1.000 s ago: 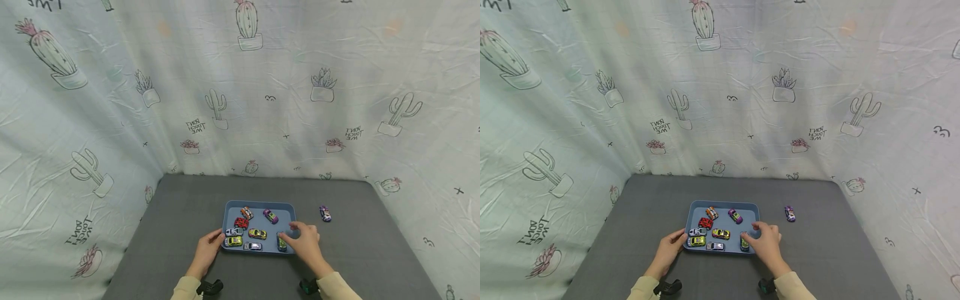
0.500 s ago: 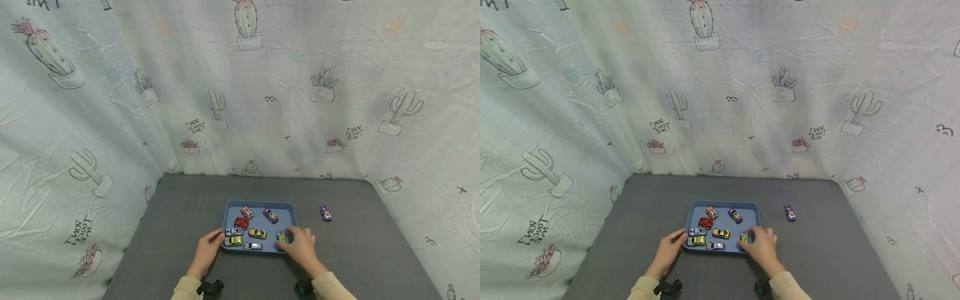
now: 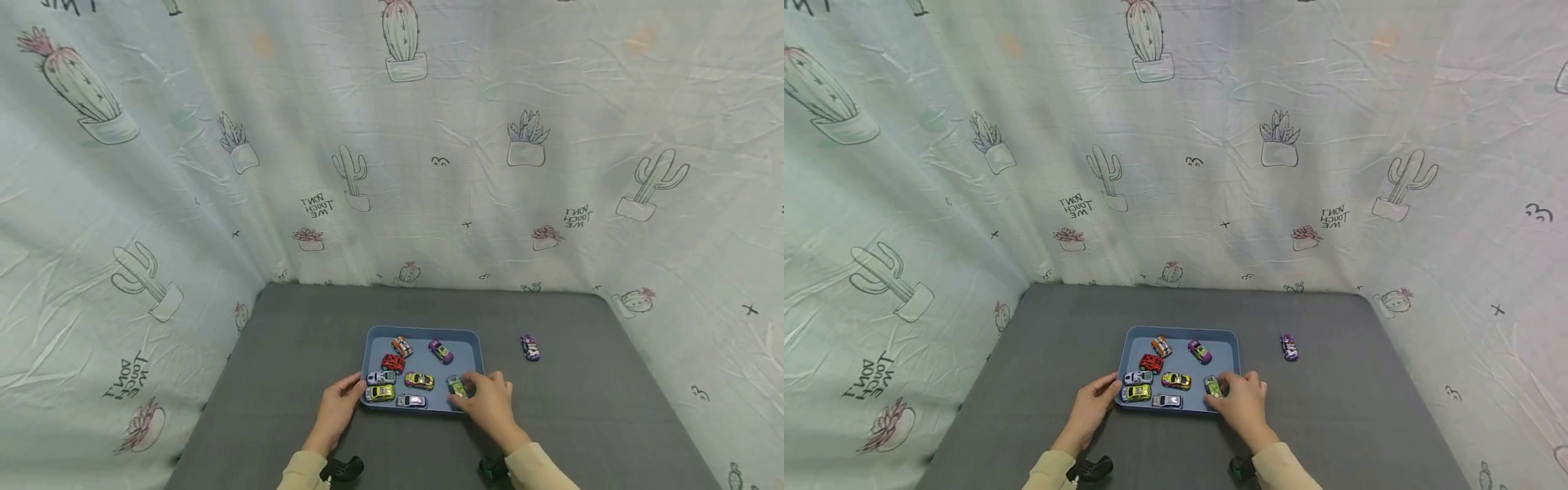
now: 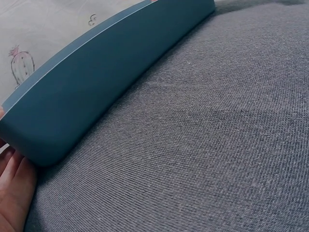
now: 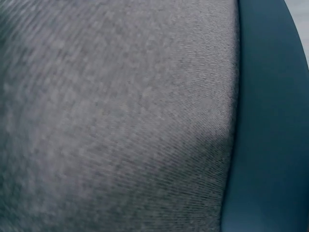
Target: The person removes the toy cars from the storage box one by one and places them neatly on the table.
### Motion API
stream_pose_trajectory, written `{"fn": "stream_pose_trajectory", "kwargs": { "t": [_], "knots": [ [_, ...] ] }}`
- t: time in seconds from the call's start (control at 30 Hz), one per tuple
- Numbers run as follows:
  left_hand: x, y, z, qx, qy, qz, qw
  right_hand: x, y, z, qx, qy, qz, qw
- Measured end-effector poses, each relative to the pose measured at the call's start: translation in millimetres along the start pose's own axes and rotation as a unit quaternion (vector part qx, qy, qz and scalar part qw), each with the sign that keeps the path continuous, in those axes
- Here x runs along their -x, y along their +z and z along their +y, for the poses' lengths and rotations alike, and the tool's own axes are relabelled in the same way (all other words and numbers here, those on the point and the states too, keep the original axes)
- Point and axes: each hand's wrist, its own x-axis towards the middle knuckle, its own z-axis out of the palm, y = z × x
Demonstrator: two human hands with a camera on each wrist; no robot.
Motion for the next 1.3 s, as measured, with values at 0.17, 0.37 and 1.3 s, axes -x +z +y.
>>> {"fn": "stream_pose_trajectory", "kwargs": {
  "t": [0.17,0.37,1.3],
  "knots": [
    [-0.3,0.8,-0.1,-0.004,-0.001,0.006,1.0,0.4,-1,-1,-0.001,-0.003,0.003,1.0],
    [-1.3,2.1,-2.0,-0.011,-0.002,0.015,0.9998,2.3,-3,0,0.0,-0.005,0.021,0.9998],
    [-0.6,2.3,-2.0,-0.009,0.002,0.016,0.9998,-4.6,-48,30,-0.185,0.043,0.044,0.9808]
  ]
}}
